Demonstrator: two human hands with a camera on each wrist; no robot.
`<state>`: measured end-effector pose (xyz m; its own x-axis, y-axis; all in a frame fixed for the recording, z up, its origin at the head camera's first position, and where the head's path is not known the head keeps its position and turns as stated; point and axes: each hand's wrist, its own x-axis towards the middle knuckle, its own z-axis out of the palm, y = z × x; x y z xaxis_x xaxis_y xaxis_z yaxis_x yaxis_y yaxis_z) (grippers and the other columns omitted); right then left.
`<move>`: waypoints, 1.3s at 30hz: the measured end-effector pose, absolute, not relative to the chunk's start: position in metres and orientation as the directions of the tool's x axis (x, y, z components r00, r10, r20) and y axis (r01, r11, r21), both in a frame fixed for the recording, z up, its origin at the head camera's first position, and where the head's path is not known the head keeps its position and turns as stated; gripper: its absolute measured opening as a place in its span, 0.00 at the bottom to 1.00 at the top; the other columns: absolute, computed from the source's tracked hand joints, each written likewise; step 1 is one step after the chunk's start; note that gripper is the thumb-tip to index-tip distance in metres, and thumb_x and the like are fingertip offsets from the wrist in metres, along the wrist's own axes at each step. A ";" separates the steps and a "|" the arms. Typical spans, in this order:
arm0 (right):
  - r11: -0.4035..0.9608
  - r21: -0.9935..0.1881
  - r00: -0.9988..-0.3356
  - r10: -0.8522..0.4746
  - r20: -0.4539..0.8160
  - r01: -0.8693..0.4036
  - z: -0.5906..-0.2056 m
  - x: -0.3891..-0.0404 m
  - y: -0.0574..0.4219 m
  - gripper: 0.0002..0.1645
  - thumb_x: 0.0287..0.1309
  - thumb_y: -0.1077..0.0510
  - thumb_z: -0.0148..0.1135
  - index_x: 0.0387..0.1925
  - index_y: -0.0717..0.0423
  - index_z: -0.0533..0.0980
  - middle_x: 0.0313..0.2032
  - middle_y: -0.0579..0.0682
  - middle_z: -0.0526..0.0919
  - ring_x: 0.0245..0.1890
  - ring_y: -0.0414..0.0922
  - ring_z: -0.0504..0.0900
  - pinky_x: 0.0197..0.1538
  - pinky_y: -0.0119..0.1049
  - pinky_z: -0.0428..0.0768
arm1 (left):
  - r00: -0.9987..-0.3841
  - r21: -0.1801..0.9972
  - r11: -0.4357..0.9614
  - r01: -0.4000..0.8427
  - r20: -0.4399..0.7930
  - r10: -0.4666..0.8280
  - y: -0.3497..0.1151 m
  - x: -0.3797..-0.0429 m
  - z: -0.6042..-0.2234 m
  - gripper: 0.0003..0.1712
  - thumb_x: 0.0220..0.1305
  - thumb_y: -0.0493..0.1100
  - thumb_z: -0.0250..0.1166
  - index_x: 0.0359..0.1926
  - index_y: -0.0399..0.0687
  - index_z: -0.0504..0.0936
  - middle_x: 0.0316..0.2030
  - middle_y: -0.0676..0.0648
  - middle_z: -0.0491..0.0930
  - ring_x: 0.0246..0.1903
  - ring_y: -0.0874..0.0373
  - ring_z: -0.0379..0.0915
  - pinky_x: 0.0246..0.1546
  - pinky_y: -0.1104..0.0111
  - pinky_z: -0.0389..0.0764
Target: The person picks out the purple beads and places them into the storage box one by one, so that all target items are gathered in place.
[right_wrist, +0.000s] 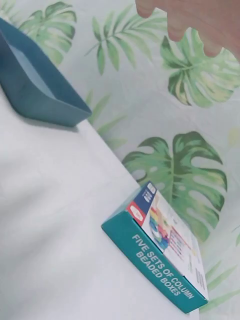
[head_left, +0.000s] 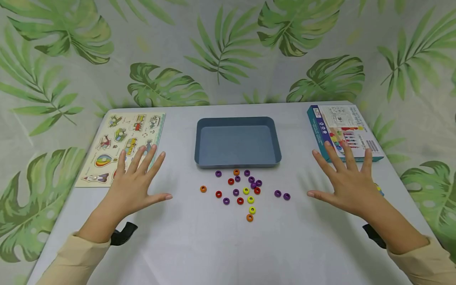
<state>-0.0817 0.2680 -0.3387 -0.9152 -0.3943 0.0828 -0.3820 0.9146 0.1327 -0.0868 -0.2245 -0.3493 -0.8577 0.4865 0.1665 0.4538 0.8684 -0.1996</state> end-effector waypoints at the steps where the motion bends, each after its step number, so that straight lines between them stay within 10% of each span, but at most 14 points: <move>1: 0.914 0.132 -0.914 -0.396 0.086 -0.383 -0.338 -0.082 0.268 0.59 0.30 0.22 0.44 0.62 0.40 0.36 0.62 0.49 0.29 0.56 0.52 0.20 0.46 0.58 0.18 | -0.856 -0.196 0.868 0.456 0.169 0.488 -0.225 -0.087 -0.349 0.57 0.34 0.79 0.42 0.63 0.53 0.41 0.62 0.46 0.36 0.59 0.49 0.30 0.51 0.47 0.28; 9: 0.911 0.037 -0.899 -0.412 0.147 -0.411 -0.337 -0.080 0.266 0.59 0.33 0.27 0.51 0.62 0.43 0.37 0.62 0.49 0.30 0.58 0.52 0.24 0.49 0.57 0.20 | -0.824 -0.063 0.858 0.509 0.251 0.508 -0.225 -0.099 -0.359 0.57 0.37 0.74 0.50 0.63 0.51 0.41 0.62 0.46 0.36 0.59 0.48 0.32 0.54 0.50 0.33; 25: 0.662 -0.700 -0.959 -0.259 0.119 -0.266 -0.401 -0.065 0.244 0.47 0.40 0.51 0.62 0.60 0.35 0.46 0.58 0.41 0.52 0.53 0.44 0.60 0.46 0.43 0.67 | -0.952 0.830 0.492 0.263 0.141 0.271 -0.182 -0.158 -0.407 0.45 0.48 0.46 0.61 0.62 0.57 0.43 0.60 0.45 0.46 0.56 0.47 0.47 0.51 0.57 0.58; 39: 0.559 -0.801 -0.958 -0.281 0.060 -0.214 -0.452 -0.067 0.241 0.24 0.43 0.59 0.61 0.47 0.56 0.69 0.42 0.50 0.73 0.33 0.41 0.73 0.35 0.26 0.73 | -0.915 0.949 0.305 0.085 -0.047 0.401 -0.166 -0.178 -0.442 0.44 0.47 0.42 0.62 0.62 0.47 0.46 0.60 0.41 0.45 0.52 0.43 0.54 0.49 0.61 0.63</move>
<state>-0.0674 0.2413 -0.4524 -0.9578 -0.2811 0.0601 -0.2144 0.5593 -0.8007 -0.1775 -0.1656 -0.4419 -0.9148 0.4011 -0.0466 0.0852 0.3045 0.9487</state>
